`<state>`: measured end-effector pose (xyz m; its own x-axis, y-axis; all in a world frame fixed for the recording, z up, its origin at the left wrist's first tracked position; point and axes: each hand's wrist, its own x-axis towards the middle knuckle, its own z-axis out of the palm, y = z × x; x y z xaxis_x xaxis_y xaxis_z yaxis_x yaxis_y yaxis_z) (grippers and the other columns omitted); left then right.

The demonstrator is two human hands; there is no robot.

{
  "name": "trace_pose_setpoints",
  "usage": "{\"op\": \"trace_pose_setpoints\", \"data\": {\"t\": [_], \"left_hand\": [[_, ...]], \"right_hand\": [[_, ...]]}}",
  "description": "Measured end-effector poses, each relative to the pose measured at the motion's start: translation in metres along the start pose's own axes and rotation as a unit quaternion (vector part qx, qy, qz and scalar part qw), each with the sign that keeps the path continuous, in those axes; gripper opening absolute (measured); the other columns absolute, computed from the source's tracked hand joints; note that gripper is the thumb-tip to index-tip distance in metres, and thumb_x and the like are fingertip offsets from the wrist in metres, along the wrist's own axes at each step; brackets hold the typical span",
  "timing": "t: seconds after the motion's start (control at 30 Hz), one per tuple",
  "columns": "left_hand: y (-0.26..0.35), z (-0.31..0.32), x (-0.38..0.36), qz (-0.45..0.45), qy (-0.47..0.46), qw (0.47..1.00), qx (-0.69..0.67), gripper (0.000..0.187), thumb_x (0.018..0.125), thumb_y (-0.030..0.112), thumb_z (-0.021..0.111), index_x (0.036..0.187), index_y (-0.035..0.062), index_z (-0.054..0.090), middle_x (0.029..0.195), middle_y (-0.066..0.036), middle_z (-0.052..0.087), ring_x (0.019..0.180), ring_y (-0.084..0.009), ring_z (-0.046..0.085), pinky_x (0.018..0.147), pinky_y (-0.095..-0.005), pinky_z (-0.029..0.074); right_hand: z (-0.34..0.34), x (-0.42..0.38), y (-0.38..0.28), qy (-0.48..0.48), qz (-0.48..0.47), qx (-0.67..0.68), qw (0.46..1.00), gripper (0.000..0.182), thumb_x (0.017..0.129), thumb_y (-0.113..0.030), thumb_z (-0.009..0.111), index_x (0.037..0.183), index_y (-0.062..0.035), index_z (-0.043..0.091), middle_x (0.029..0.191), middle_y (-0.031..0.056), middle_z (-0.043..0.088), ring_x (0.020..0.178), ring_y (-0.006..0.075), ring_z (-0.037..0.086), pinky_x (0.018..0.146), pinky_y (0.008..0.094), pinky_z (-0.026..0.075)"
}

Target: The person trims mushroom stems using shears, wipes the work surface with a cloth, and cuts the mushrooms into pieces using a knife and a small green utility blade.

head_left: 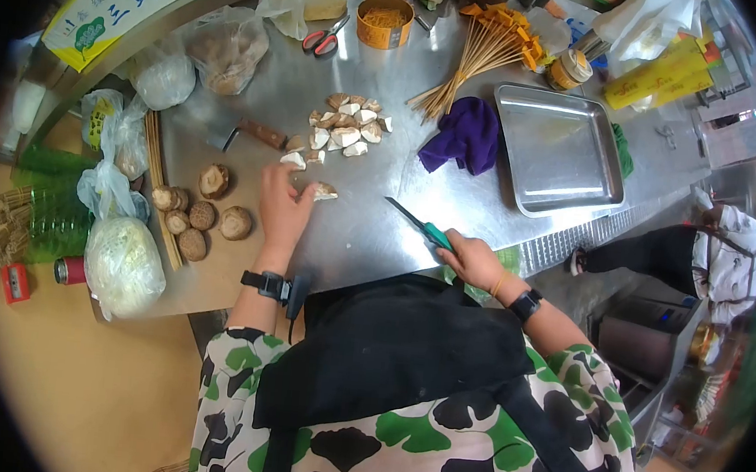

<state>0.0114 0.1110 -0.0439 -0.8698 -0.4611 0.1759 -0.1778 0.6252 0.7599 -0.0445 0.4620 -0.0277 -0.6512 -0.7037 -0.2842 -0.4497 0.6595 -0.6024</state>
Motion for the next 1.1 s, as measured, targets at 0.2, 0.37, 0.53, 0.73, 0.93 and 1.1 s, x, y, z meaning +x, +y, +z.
{"op": "trace_pose_setpoints", "data": {"t": [0.2,0.37,0.53,0.73,0.93,1.1], "left_hand": [[-0.023,0.016,-0.019,-0.038,-0.017,0.999,-0.018,0.037,0.073,0.006,0.077,0.107,0.0062,0.064,0.103,-0.009,0.059,0.084,-0.0239,0.061,0.074,-0.034,0.052],[-0.015,0.025,-0.033,-0.068,0.026,0.997,-0.013,0.036,0.073,0.005,0.077,0.106,0.0059,0.063,0.099,-0.01,0.06,0.083,-0.0231,0.061,0.075,-0.0345,0.052],[-0.014,0.025,-0.034,-0.076,0.031,0.997,-0.006,0.037,0.073,0.006,0.077,0.106,0.005,0.061,0.095,-0.009,0.06,0.079,-0.0231,0.061,0.075,-0.0347,0.052],[-0.015,0.025,-0.032,-0.09,0.033,0.995,-0.012,0.041,0.073,0.006,0.078,0.108,0.0044,0.057,0.096,-0.01,0.061,0.077,-0.0226,0.062,0.073,-0.0347,0.053],[-0.016,0.027,-0.034,-0.101,0.039,0.994,-0.026,0.041,0.073,0.005,0.078,0.108,0.004,0.057,0.094,-0.01,0.061,0.077,-0.0228,0.062,0.072,-0.0347,0.053],[-0.018,0.031,-0.035,-0.095,0.036,0.995,-0.014,0.039,0.074,0.003,0.076,0.108,0.0037,0.056,0.094,-0.011,0.061,0.077,-0.0234,0.063,0.073,-0.0355,0.053]], "right_hand": [[0.002,0.057,-0.038,-0.039,-0.074,-0.018,0.996,0.028,0.097,-0.032,0.053,0.102,-0.0047,0.046,0.073,0.0225,0.063,0.071,0.045,0.061,0.066,0.0547,0.046],[0.01,0.084,-0.074,-0.048,-0.065,-0.073,0.994,0.027,0.097,-0.03,0.052,0.102,-0.0034,0.049,0.074,0.0219,0.064,0.072,0.044,0.063,0.068,0.0542,0.048],[0.017,0.092,-0.082,-0.065,-0.05,-0.112,0.99,0.026,0.098,-0.028,0.051,0.103,-0.0025,0.05,0.078,0.0226,0.067,0.076,0.0436,0.065,0.07,0.0533,0.05],[0.021,0.095,-0.086,-0.069,-0.045,-0.111,0.99,0.025,0.098,-0.027,0.05,0.103,-0.0019,0.05,0.08,0.0241,0.067,0.078,0.0445,0.065,0.073,0.0532,0.05],[0.022,0.098,-0.09,-0.086,-0.036,-0.116,0.989,0.026,0.098,-0.025,0.049,0.105,-0.0006,0.049,0.08,0.0248,0.067,0.079,0.0448,0.065,0.073,0.0528,0.05],[0.036,0.104,-0.082,-0.104,-0.019,-0.117,0.988,0.025,0.098,-0.025,0.049,0.105,-0.0006,0.051,0.083,0.0245,0.067,0.081,0.0438,0.066,0.073,0.0522,0.051]]}}
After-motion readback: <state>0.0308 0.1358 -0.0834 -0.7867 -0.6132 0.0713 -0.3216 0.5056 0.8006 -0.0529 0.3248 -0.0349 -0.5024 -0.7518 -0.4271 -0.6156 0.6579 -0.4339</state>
